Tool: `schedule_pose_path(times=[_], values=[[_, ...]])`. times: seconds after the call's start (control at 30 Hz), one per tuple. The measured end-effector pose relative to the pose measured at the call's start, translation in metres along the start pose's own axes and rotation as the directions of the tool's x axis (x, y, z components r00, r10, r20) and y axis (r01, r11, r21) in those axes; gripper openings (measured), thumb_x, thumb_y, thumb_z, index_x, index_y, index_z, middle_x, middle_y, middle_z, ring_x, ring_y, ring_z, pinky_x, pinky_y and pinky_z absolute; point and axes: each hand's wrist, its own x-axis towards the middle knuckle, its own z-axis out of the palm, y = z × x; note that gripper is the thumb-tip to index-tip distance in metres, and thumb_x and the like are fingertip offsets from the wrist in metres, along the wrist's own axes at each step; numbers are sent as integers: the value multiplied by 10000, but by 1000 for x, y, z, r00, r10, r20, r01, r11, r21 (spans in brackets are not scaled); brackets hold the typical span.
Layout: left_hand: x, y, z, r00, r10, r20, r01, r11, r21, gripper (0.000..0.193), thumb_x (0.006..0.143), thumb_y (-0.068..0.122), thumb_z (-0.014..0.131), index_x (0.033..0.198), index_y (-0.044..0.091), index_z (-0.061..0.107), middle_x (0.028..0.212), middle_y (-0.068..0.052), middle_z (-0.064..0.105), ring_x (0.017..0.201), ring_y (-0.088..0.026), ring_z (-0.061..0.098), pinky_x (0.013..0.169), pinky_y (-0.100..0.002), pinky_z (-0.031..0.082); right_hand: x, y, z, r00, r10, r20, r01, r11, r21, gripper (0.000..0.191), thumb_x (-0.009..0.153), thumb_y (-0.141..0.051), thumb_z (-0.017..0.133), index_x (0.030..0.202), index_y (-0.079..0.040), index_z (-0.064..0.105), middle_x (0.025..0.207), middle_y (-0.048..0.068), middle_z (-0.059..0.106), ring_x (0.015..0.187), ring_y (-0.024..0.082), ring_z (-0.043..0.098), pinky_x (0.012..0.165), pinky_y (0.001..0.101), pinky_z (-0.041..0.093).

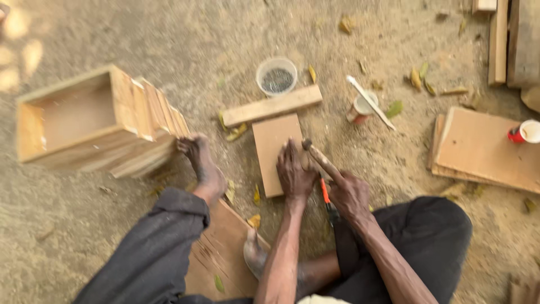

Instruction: The person sits on the ground next to a wooden box frame, takes nails from a cup, positions a small board against the frame, and hammers the nails in, steadying the box with a foot. They reposition the board and continue hammering additional nails.

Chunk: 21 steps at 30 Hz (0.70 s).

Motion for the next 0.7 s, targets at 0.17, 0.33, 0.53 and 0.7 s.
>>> schedule_pose_path(times=[0.17,0.33,0.53,0.7], values=[[-7,-2,4,995,-97,20,99,986,-132,902,781,290,722,1521,-74,358,1487,-266,503,1400,-416,448,1147,-529,366,-2,-3,6,993,33,-111,-24,997,79,582,846,-76,740,1370,-309,638,804,88,634,616,272,607,541,417,477],[-7,-13,22,995,-12,-101,5,998,-66,801,884,311,675,1533,-58,385,1508,-261,520,1415,-410,463,1195,-516,375,0,0,14,991,11,-136,5,994,113,588,856,-157,759,1401,-315,605,841,130,658,601,306,609,527,448,482],[-2,-15,25,995,-38,-97,27,993,-117,843,930,481,677,1517,-63,412,1494,-276,520,1403,-432,467,1171,-528,355,-1,14,5,991,122,50,-122,992,-15,667,789,-136,739,1414,-344,636,761,96,700,567,265,637,541,439,536],[1,-26,11,996,-22,-84,-5,952,-307,758,947,443,711,1485,-30,464,1474,-244,552,1409,-394,509,1189,-499,418,3,33,-19,782,513,353,-600,772,207,719,865,-169,686,1541,-237,452,991,81,707,582,220,626,462,393,594]])
